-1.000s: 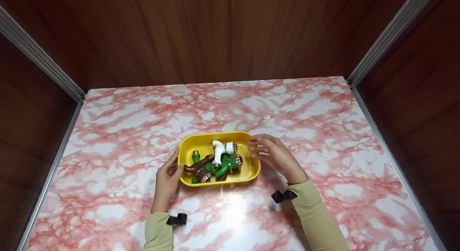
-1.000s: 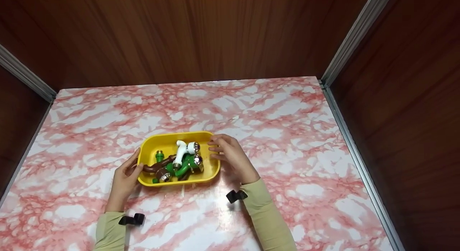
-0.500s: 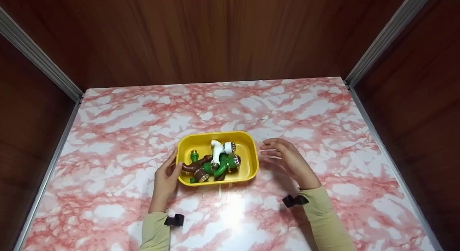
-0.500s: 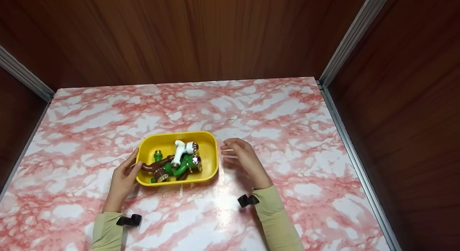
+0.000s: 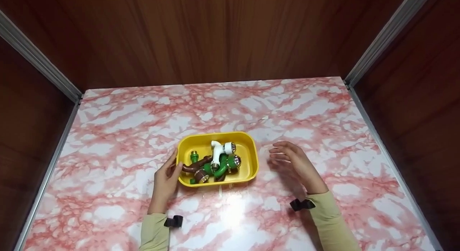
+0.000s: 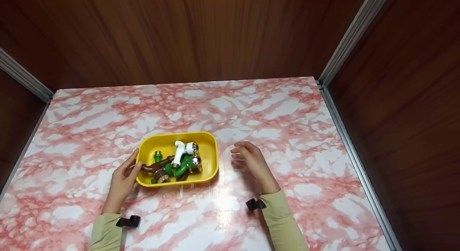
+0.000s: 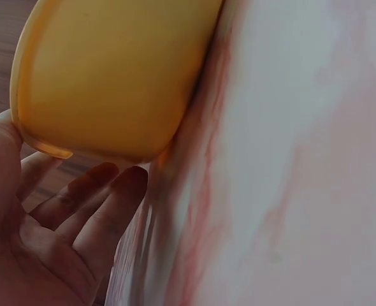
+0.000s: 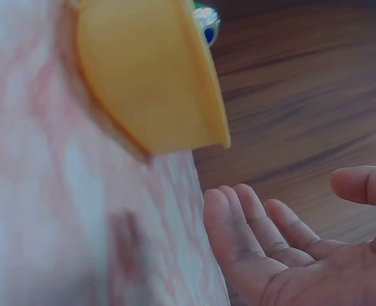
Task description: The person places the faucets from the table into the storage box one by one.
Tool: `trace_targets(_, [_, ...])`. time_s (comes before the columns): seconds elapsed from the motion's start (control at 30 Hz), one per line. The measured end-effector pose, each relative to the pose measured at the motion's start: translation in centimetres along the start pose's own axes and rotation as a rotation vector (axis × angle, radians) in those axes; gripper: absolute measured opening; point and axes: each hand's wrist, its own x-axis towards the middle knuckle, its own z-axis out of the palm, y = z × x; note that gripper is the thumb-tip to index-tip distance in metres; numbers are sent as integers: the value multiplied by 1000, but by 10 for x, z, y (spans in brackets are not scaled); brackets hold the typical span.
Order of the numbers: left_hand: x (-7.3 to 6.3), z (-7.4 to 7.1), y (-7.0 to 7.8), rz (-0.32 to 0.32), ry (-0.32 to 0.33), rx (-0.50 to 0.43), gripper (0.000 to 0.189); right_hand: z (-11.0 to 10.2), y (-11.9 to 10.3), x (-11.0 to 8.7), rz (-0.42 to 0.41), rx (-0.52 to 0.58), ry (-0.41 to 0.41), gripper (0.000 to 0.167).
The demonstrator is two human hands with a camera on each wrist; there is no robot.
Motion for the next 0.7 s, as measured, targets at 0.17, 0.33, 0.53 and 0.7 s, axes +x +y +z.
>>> trace_targets(0.17, [1,-3,4,36,5,43,48,-6,4,-3,-64,-110,35,37])
trace_targets(0.33, [1,-5,4,113,14,73,44,-12,3,-2,-138,-227,68,34])
trace_targets(0.53, [9,-16,-31,116,29,140,44,-15,4,0,-224,-412,99,30])
trace_targets(0.7, [14,-28,-34,133,39,233,43,-19,12,4,-348,-663,110,28])
